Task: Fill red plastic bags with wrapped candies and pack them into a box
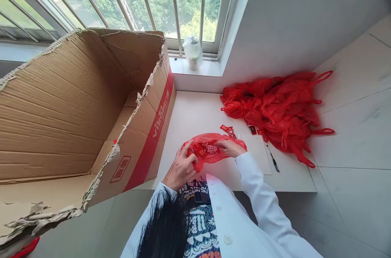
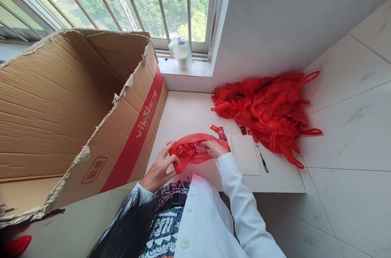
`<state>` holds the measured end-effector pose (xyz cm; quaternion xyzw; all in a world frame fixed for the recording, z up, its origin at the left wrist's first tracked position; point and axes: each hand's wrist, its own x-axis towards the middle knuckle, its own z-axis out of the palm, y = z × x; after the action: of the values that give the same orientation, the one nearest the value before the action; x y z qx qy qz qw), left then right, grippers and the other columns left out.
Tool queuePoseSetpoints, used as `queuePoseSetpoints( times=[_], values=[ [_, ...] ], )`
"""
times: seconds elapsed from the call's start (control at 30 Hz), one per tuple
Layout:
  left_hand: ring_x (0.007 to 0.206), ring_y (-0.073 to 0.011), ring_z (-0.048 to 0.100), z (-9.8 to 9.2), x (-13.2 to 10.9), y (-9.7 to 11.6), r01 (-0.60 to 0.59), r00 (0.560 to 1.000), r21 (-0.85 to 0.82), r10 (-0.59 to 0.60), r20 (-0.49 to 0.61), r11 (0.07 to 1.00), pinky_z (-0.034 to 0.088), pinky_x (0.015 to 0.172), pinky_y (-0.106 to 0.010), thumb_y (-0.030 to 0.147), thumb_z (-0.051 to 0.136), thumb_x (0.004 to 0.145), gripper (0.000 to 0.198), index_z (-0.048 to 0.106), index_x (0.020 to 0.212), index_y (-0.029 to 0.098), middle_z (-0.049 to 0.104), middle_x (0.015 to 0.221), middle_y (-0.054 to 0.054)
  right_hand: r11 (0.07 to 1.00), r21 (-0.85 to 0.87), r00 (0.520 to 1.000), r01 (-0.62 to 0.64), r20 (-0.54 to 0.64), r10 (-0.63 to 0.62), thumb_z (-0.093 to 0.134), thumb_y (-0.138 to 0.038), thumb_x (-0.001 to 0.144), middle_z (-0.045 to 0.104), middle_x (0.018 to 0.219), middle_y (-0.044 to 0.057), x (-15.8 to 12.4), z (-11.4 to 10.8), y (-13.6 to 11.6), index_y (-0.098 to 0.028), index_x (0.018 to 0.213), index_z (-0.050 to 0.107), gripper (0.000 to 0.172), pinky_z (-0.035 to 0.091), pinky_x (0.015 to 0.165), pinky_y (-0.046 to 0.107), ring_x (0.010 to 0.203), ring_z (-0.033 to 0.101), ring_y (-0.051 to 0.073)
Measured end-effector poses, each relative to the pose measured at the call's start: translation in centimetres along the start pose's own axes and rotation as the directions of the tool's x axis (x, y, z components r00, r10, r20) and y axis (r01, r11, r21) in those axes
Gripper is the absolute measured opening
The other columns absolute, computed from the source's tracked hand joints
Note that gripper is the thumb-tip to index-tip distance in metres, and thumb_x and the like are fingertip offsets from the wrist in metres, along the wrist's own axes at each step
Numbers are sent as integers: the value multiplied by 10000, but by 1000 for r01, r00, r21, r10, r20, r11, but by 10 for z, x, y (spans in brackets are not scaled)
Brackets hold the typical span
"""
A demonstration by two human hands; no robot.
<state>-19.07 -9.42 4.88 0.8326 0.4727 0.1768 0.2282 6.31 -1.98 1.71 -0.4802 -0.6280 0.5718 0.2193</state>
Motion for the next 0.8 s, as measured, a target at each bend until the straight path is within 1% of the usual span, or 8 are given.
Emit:
queuePoseSetpoints(
  times=[0.1,0.17,0.27,0.37,0.47,0.63,0.7,0.8],
  values=[
    [1433,-308,233,-4,5,-1,-3,1000,12,3,-11,1000,372,1074,-511,86,572,800,132,521,857,194,274,1515,-184,999,52,995,-15,95,10,664,-399,829,698,1088,63,-27,-26,-15,-203,1055,694,301,519,871,368,974,652,214],
    [1428,-314,245,-5,7,-2,-7,1000,17,7,-14,1000,378,1067,-516,75,565,798,138,525,859,193,257,1528,-176,996,81,999,-25,45,21,578,-457,874,694,1116,78,-43,-49,-18,-226,1159,660,376,530,835,346,934,665,196],
    [1429,-321,240,-5,10,-2,-19,1000,17,19,-12,1000,379,1065,-517,61,558,792,149,526,858,190,228,1545,-166,993,56,970,-102,-216,112,381,-472,966,657,1158,106,-49,-79,2,-195,1280,560,455,522,850,361,967,648,182],
    [1436,-319,216,-3,12,-2,-42,999,16,42,-1,999,373,1071,-512,47,546,789,160,523,860,190,213,1551,-159,952,-23,846,-305,-466,260,477,-404,955,612,1186,100,-32,-92,45,-160,1234,554,378,516,864,410,1018,615,201],
    [1435,-315,219,-4,14,0,-53,999,25,52,13,998,378,1066,-516,38,530,790,172,517,861,194,203,1554,-149,866,-100,748,-490,-559,359,573,-347,916,600,1183,83,-7,-79,89,-160,1178,575,322,523,855,419,1004,610,202],
    [1434,-318,214,-8,15,3,-34,999,56,32,34,998,391,1052,-514,38,514,799,172,509,856,200,211,1551,-137,739,-226,663,-634,-650,370,565,-336,920,569,1243,90,21,-29,126,-177,1200,567,322,506,895,437,1063,586,216],
    [1433,-320,215,-9,15,4,-28,999,64,25,41,998,390,1053,-512,40,512,801,170,508,858,200,214,1548,-140,696,-266,640,-667,-683,352,562,-338,921,549,1276,94,24,-16,131,-186,1218,557,333,494,915,449,1092,571,224],
    [1429,-324,224,-10,17,5,-29,999,67,26,46,997,390,1051,-518,50,508,809,161,509,865,201,214,1546,-143,656,-330,651,-679,-683,330,564,-340,920,544,1283,95,23,-12,135,-187,1226,552,343,494,915,449,1098,568,227]
  ],
)
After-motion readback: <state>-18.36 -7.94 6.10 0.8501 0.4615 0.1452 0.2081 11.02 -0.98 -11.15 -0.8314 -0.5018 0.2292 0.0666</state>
